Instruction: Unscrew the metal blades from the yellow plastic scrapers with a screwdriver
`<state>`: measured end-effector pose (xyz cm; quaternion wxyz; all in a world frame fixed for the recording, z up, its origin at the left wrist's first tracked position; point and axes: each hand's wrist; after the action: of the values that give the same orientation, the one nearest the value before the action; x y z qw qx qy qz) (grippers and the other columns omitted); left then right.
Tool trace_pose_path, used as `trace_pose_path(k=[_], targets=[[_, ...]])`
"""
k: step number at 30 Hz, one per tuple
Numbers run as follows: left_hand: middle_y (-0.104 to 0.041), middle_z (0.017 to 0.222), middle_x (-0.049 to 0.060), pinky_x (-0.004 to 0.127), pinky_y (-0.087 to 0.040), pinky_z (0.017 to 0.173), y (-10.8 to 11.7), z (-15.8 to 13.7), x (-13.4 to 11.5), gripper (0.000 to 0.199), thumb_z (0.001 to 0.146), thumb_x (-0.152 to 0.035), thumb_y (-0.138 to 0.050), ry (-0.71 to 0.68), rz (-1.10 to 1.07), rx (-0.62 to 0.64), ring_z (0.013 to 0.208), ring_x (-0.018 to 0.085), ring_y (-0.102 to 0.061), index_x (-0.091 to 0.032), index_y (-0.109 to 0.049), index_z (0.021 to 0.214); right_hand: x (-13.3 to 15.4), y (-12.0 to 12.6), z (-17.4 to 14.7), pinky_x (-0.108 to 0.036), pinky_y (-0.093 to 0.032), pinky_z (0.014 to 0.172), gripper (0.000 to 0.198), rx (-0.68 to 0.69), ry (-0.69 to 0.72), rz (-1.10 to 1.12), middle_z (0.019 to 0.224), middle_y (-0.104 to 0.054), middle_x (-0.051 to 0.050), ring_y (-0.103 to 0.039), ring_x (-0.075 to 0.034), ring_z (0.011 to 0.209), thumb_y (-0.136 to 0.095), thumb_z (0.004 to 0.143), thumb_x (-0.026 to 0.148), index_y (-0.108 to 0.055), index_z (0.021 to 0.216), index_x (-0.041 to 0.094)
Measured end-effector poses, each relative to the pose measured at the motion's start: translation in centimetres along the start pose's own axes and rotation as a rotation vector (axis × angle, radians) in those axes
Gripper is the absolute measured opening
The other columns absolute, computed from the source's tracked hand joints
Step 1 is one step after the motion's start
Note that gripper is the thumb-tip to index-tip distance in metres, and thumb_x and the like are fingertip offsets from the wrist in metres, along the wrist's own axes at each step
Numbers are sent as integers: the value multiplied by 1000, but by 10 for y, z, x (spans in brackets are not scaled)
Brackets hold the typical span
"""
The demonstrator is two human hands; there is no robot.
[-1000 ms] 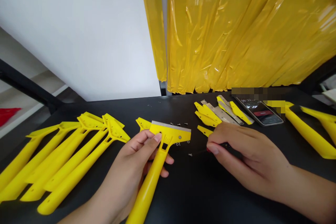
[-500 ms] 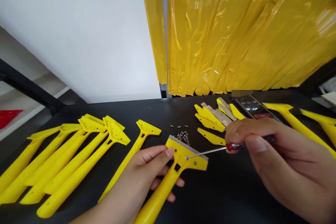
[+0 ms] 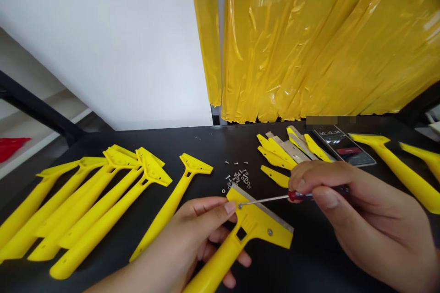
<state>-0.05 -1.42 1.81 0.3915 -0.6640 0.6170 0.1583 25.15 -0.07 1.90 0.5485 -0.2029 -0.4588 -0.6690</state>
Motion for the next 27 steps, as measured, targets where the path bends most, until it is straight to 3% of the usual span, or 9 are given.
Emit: trace_pose_path(k=[10,19,27], targets=[[-68,92,4,27,-60,45,4,4,2,35,90,-46,-79,10,-23,20,66,24,-77,-15,-67,102,0,0,6,-25,-58,60,10,6,90,7,88,-75,-2,-74,-19,82,-65,103,24,-71,109,29],[-69,89,4,27,-60,45,4,2,2,35,90,-44,-80,3,-26,26,65,24,-77,-15,-67,105,-2,0,5,-28,-60,70,12,-5,110,-13,88,-74,-2,-73,-18,84,-63,102,18,-70,107,27],[-73,82,5,28,-62,49,5,4,3,31,90,-45,-79,-18,2,53,65,22,-76,-16,-70,94,7,7,14,-35,-64,79,12,189,322,-44,88,-75,-4,-72,-18,83,-59,102,14,-65,111,21]])
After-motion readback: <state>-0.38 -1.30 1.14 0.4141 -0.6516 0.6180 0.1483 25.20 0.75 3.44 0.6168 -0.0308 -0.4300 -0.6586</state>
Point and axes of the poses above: each hand's wrist, its own z-axis towards the middle knuckle, its own y-axis out of the back of the hand, x = y × z
